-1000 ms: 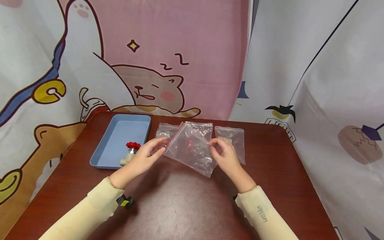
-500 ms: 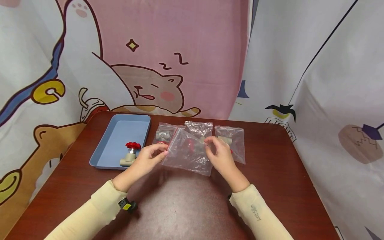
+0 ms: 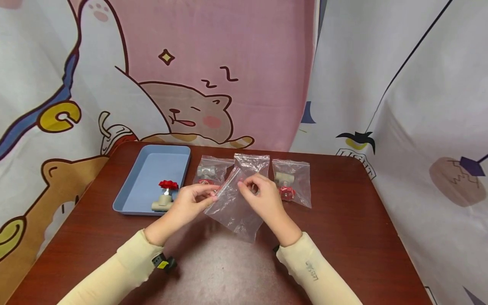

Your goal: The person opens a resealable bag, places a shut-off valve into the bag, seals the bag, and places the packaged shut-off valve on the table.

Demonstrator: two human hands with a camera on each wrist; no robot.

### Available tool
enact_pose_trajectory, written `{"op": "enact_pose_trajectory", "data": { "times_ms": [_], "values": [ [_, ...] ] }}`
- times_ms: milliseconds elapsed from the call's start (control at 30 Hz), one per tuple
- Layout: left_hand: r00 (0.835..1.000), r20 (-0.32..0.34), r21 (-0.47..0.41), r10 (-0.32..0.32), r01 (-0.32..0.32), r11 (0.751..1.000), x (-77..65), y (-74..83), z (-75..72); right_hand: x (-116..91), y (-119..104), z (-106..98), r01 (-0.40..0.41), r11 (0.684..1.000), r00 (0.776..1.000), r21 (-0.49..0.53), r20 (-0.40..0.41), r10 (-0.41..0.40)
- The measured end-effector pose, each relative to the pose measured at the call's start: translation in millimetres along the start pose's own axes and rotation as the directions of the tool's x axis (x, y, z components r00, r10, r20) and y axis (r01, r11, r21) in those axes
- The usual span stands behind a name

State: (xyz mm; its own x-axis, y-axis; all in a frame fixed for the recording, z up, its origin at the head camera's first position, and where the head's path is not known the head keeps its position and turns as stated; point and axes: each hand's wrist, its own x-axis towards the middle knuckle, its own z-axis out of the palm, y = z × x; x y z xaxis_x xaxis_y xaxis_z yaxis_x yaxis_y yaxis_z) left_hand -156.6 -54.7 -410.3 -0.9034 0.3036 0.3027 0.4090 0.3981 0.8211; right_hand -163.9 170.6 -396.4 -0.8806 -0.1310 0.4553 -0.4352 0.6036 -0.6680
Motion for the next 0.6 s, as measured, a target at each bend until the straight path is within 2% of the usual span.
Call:
{"op": "enact_pose_trajectory", "data": {
  "times_ms": [167,300,433,600],
  "values": [
    [0.995,-0.039,0.062,0.091,-0.088,0.994,-0.7,4.0,2.6,1.4,-8.2,7.4,-0.033,0.999,0.999,-0.039,0.033,0.035],
    [0.983,-0.060,0.169,0.172,-0.160,0.973,-1.6,6.1,3.3,3.3,-12.9,10.0,-0.059,0.996,0.997,-0.073,0.041,0.062],
    [0.965,-0.039,0.276,0.257,-0.237,0.931,-3.0,9.2,4.0,5.2,-17.2,11.5,-0.096,0.992,0.994,-0.083,0.048,0.100],
    [0.925,-0.024,0.388,0.378,-0.340,0.857,-3.6,11.3,6.4,6.7,-19.0,13.3,-0.112,0.992,0.992,-0.059,0.052,0.115]
  ]
}}
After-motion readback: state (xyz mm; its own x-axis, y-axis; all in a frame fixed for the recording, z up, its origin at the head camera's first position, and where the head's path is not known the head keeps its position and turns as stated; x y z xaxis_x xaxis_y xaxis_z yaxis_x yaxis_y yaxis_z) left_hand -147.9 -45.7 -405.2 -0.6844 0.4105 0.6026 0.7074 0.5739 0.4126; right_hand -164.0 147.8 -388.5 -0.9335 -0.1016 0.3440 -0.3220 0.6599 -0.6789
